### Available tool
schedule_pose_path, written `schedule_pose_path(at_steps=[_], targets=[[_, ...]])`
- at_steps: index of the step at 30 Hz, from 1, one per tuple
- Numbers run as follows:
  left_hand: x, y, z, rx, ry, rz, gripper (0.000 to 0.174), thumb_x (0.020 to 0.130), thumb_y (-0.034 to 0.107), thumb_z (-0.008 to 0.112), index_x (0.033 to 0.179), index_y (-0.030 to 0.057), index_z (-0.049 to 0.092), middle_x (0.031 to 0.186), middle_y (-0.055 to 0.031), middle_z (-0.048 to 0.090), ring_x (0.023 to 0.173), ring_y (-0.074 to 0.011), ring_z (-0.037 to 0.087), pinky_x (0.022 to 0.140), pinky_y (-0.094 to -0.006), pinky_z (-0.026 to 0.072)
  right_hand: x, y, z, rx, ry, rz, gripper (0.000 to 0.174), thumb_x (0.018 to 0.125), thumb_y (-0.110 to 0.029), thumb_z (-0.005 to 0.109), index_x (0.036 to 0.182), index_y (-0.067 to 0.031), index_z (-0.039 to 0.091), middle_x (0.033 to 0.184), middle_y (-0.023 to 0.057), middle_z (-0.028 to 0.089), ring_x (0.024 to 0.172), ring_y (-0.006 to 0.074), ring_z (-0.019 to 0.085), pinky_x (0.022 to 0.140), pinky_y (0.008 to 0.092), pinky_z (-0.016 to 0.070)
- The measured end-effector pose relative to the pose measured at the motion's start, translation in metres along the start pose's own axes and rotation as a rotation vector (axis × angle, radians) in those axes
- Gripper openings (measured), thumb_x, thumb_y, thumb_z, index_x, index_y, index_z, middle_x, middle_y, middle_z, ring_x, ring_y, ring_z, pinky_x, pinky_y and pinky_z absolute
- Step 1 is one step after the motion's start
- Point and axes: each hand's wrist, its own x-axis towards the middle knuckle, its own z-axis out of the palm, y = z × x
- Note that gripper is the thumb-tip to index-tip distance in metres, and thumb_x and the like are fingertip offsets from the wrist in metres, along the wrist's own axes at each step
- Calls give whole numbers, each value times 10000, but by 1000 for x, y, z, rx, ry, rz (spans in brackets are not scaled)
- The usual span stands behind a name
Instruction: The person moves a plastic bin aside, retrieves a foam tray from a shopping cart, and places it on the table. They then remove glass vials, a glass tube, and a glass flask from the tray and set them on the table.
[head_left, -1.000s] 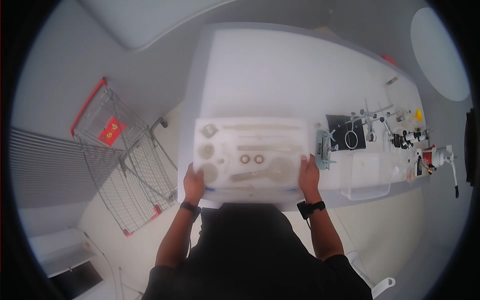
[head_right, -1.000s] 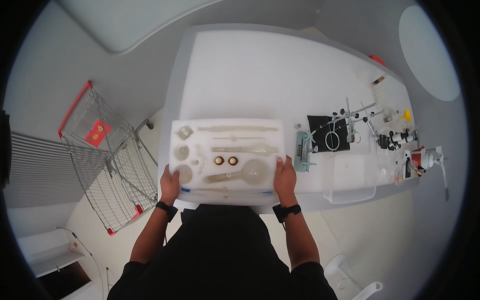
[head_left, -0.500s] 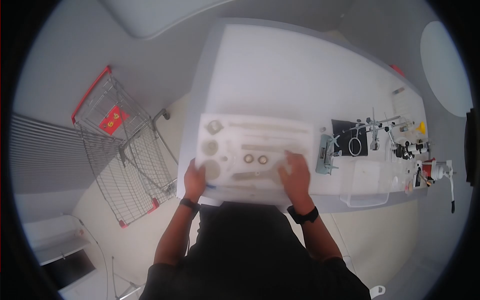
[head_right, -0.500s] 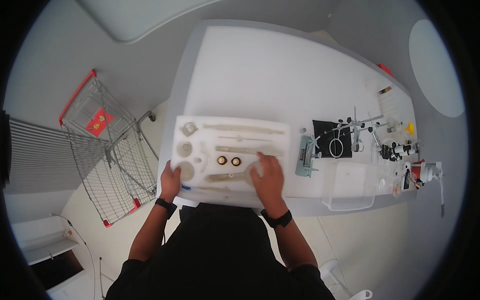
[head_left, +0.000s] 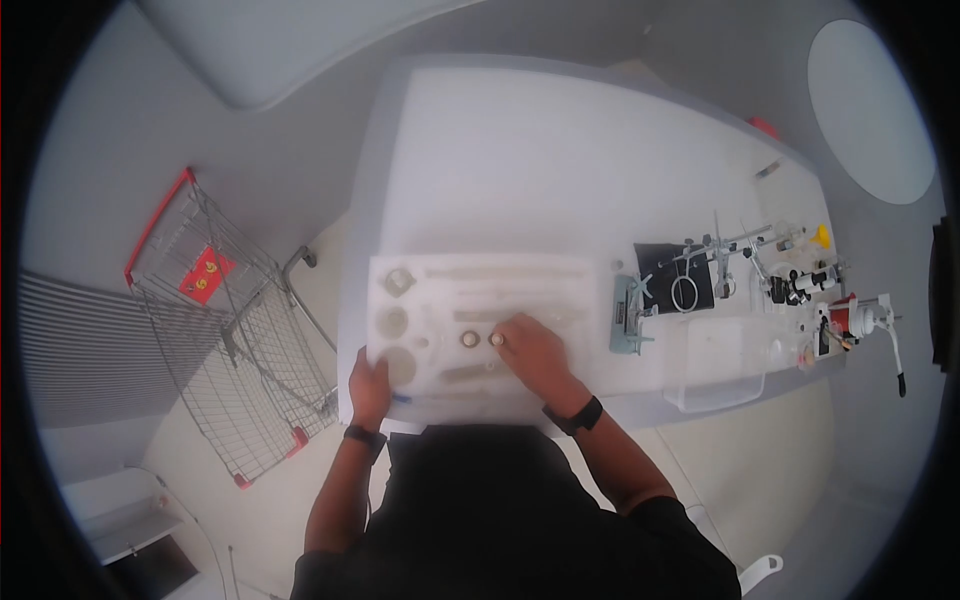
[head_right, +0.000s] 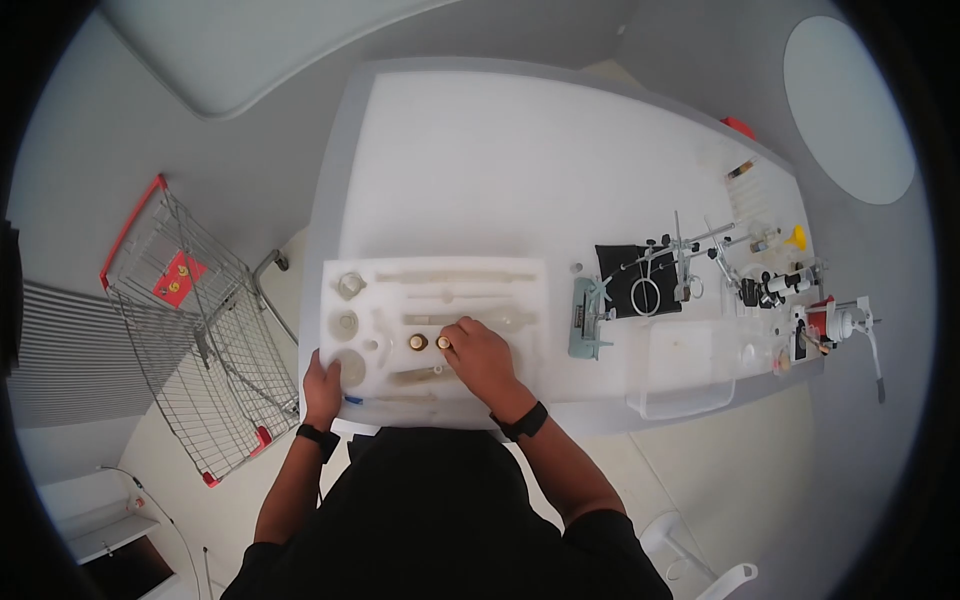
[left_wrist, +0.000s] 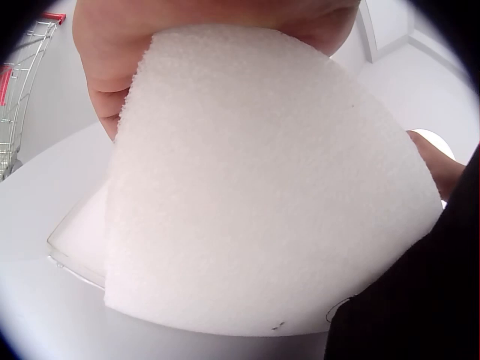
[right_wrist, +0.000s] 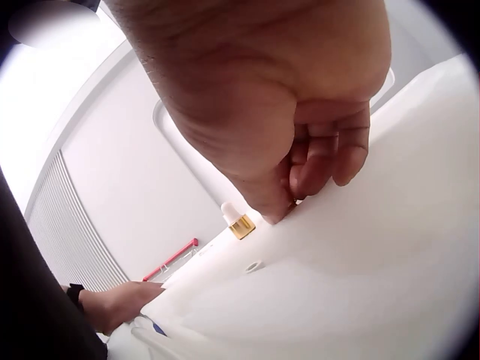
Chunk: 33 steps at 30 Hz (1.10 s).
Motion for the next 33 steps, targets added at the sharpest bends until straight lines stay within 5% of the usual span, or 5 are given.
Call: schedule_pose_path(at_steps=[8, 13, 16, 20, 33], targets=[[1, -4, -1, 64, 8, -36, 460, 1065, 217, 643, 1478, 14, 646, 1306, -293, 781, 1226, -492, 746, 1055, -547, 587, 0, -14, -16, 26, -16, -31, 107, 1020, -183, 775, 1103, -123, 743, 1068, 62, 694, 1005, 309, 712, 819, 460, 594], [0, -4, -1, 127, 28, 28, 448, 1093, 224, 639, 1476, -9, 627, 1269, -297, 793, 1199, -481, 767, 1038, -535, 598, 9, -33, -54, 214, 85, -51, 213, 983, -136, 814, 1179, -90, 744, 1177, 114, 759, 1090, 346, 743, 936, 443, 613], [-1, 1, -6, 130, 60, 49, 450, 1093, 232, 634, 1484, 8, 625, 1270, -308, 782, 1197, -519, 745, 1033, -565, 590, 30, -31, -71, 335, 152, 112, 237, 998, -76, 829, 1224, -60, 758, 1188, 110, 791, 1047, 282, 793, 937, 391, 631], [-2, 15, -9, 115, 3, -35, 462, 1092, 237, 648, 1503, 27, 630, 1318, -293, 769, 1237, -501, 729, 1063, -559, 579, 98, -10, -85, 361, 225, 90, 251, 1012, -75, 823, 1250, -45, 751, 1128, 108, 814, 1014, 220, 818, 919, 359, 662], [5, -1, -5, 146, -10, -156, 560, 1062, 228, 703, 1587, 55, 612, 1463, -242, 733, 1379, -443, 676, 1186, -511, 540, 346, 70, 42, -128, -169, -168, 156, 973, -182, 809, 1054, -70, 738, 1007, 145, 755, 941, 350, 749, 836, 468, 603]])
